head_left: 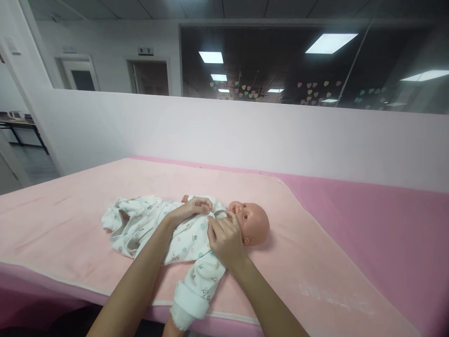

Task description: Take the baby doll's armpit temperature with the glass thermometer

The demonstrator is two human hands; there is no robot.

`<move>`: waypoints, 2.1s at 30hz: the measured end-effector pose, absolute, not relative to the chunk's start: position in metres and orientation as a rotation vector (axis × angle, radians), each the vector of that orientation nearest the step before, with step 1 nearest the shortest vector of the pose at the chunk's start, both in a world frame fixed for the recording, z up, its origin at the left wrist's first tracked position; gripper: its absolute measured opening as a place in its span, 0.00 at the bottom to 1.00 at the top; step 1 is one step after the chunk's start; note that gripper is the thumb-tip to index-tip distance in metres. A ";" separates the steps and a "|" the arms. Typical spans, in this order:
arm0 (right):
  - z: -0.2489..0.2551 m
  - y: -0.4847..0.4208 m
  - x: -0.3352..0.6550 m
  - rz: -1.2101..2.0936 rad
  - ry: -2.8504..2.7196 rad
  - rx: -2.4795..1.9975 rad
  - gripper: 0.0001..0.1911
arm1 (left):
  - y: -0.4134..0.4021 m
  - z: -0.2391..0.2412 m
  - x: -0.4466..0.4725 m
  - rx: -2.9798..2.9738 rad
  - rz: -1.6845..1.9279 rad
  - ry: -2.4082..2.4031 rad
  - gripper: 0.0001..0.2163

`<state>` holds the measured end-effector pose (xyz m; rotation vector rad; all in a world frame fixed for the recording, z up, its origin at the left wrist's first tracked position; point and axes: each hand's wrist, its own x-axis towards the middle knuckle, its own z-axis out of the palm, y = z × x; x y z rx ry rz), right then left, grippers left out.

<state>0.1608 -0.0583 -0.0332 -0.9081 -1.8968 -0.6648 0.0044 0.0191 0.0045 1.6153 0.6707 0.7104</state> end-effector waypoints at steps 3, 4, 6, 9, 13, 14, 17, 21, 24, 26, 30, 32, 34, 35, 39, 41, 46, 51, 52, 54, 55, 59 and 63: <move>-0.033 -0.058 0.160 -0.648 -1.897 -0.899 0.10 | 0.016 0.006 0.004 1.637 0.727 0.690 0.08; -0.033 -0.058 0.160 -0.644 -1.899 -0.900 0.11 | 0.016 0.007 0.004 1.643 0.731 0.697 0.08; -0.033 -0.058 0.160 -0.640 -1.904 -0.905 0.12 | 0.016 0.007 0.004 1.645 0.734 0.696 0.08; -0.033 -0.058 0.160 -0.641 -1.901 -0.920 0.11 | 0.018 0.005 0.004 1.623 0.724 0.654 0.08; -0.033 -0.059 0.160 -0.640 -1.886 -0.944 0.12 | 0.021 0.003 0.004 1.584 0.708 0.608 0.08; -0.033 -0.059 0.159 -0.643 -1.883 -0.956 0.13 | 0.020 0.003 0.004 1.584 0.709 0.607 0.08; -0.032 -0.058 0.159 -0.651 -1.888 -0.965 0.12 | 0.019 0.004 0.004 1.604 0.700 0.630 0.08; -0.032 -0.057 0.160 -0.635 -1.905 -0.929 0.17 | 0.019 0.002 0.003 1.634 0.708 0.671 0.08; -0.033 -0.058 0.160 -0.638 -1.931 -0.914 0.19 | 0.021 0.001 0.002 1.631 0.739 0.645 0.09; -0.033 -0.059 0.160 -0.616 -1.933 -0.927 0.16 | 0.022 0.000 0.002 1.632 0.733 0.633 0.09; -0.031 -0.062 0.159 -0.562 -1.899 -0.999 0.14 | 0.022 0.001 0.003 1.619 0.742 0.617 0.08; -0.031 -0.061 0.159 -0.564 -1.896 -1.004 0.16 | 0.020 0.002 0.003 1.625 0.731 0.623 0.08; -0.031 -0.060 0.159 -0.574 -1.889 -0.984 0.12 | 0.019 0.002 0.002 1.668 0.724 0.687 0.08; -0.031 -0.060 0.159 -0.582 -1.885 -0.973 0.13 | 0.019 0.002 0.002 1.692 0.726 0.721 0.08; -0.033 -0.061 0.159 -0.621 -1.923 -0.950 0.20 | 0.020 0.001 0.001 1.710 0.736 0.691 0.09; -0.033 -0.062 0.158 -0.615 -1.950 -0.959 0.17 | 0.021 0.001 0.001 1.699 0.731 0.669 0.09; -0.032 -0.065 0.155 -0.607 -1.941 -1.040 0.12 | 0.019 0.003 0.002 1.716 0.757 0.683 0.09; -0.029 -0.063 0.156 -0.598 -1.916 -1.045 0.14 | 0.018 0.001 0.001 1.759 0.732 0.793 0.09; -0.029 -0.063 0.157 -0.604 -1.905 -1.044 0.15 | 0.017 0.001 0.001 1.763 0.721 0.795 0.08; -0.029 -0.062 0.157 -0.619 -1.892 -1.034 0.16 | 0.016 0.002 0.001 1.757 0.709 0.765 0.08; -0.029 -0.063 0.157 -0.623 -1.889 -1.027 0.15 | 0.016 0.003 0.002 1.749 0.706 0.741 0.08; -0.032 -0.065 0.156 -0.632 -1.921 -0.994 0.15 | 0.016 0.005 0.003 1.704 0.732 0.661 0.09; -0.033 -0.066 0.155 -0.658 -1.959 -1.013 0.15 | 0.021 0.002 0.002 1.679 0.739 0.637 0.09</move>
